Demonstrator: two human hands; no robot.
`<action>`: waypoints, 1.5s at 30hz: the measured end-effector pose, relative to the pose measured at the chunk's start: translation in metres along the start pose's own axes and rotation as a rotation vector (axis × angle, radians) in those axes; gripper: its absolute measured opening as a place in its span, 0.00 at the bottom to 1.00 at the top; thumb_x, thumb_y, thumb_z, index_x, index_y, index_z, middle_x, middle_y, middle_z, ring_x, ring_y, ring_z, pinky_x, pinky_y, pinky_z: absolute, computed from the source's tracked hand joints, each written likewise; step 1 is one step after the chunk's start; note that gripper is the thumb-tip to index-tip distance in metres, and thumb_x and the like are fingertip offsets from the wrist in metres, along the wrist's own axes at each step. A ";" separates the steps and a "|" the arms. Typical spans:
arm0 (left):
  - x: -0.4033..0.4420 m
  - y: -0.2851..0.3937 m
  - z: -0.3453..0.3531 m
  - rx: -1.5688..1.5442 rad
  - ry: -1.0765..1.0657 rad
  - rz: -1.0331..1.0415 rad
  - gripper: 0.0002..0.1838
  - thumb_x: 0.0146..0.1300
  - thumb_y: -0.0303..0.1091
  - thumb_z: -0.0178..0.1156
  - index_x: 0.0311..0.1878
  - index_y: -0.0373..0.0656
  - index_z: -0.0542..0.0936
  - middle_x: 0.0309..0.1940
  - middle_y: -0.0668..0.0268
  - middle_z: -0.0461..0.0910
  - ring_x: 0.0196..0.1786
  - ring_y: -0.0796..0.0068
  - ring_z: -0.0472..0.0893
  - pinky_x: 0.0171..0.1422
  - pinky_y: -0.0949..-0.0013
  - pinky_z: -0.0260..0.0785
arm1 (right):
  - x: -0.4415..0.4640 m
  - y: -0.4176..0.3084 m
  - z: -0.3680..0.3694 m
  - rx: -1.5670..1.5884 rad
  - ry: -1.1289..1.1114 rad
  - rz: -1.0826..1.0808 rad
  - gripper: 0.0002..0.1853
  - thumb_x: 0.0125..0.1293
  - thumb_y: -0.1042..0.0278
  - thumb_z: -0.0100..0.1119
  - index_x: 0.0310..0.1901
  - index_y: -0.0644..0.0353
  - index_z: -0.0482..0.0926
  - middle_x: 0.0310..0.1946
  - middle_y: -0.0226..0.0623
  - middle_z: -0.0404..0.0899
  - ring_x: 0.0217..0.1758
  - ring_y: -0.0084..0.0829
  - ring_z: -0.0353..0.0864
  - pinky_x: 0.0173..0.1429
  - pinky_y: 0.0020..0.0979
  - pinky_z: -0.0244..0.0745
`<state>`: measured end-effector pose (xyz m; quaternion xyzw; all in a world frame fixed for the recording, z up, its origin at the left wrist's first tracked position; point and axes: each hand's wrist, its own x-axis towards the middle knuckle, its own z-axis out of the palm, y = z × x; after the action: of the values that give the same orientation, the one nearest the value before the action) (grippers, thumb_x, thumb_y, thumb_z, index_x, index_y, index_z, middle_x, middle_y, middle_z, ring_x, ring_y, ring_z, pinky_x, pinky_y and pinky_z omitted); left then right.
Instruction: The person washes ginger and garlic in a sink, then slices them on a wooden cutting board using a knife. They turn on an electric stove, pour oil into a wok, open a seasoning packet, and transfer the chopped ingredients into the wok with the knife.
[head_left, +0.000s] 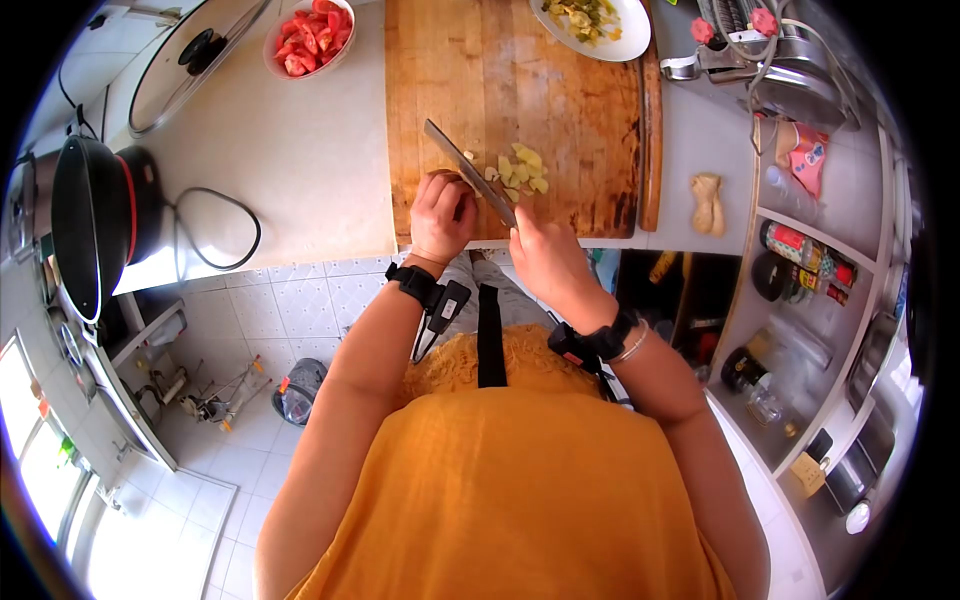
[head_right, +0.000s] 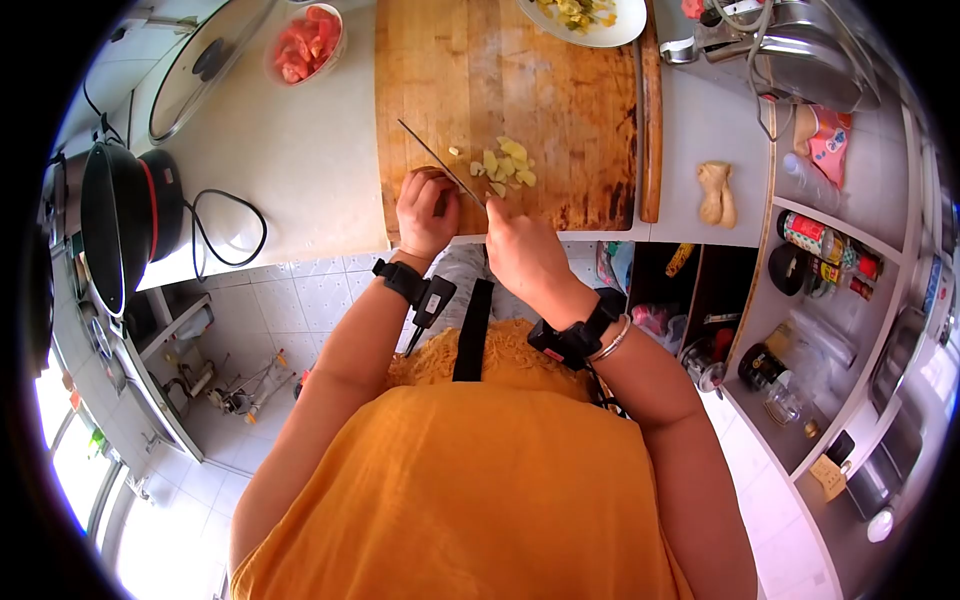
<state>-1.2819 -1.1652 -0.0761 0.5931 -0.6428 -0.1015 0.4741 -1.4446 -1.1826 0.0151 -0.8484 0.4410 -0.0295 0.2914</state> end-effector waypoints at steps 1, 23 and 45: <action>0.000 0.000 0.000 0.005 0.004 0.001 0.10 0.42 0.16 0.60 0.30 0.39 0.75 0.31 0.59 0.76 0.39 0.58 0.77 0.41 0.62 0.71 | -0.001 -0.001 -0.002 -0.030 -0.018 -0.006 0.20 0.55 0.75 0.54 0.50 0.72 0.68 0.18 0.49 0.76 0.24 0.48 0.78 0.29 0.43 0.74; -0.005 -0.002 -0.001 0.135 -0.003 -0.015 0.09 0.43 0.20 0.62 0.30 0.42 0.76 0.31 0.63 0.76 0.38 0.61 0.76 0.40 0.63 0.66 | 0.015 0.006 0.014 0.123 0.084 0.094 0.13 0.59 0.72 0.51 0.43 0.69 0.67 0.18 0.51 0.75 0.23 0.51 0.77 0.28 0.47 0.72; -0.010 0.000 -0.002 0.133 0.011 -0.038 0.09 0.43 0.22 0.62 0.31 0.43 0.76 0.32 0.64 0.77 0.36 0.61 0.74 0.41 0.62 0.64 | 0.030 0.002 0.023 0.078 0.058 0.021 0.10 0.56 0.76 0.51 0.40 0.67 0.67 0.19 0.51 0.76 0.24 0.52 0.78 0.29 0.47 0.73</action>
<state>-1.2817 -1.1554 -0.0798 0.6359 -0.6340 -0.0644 0.4354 -1.4208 -1.1953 -0.0106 -0.8305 0.4567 -0.0682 0.3114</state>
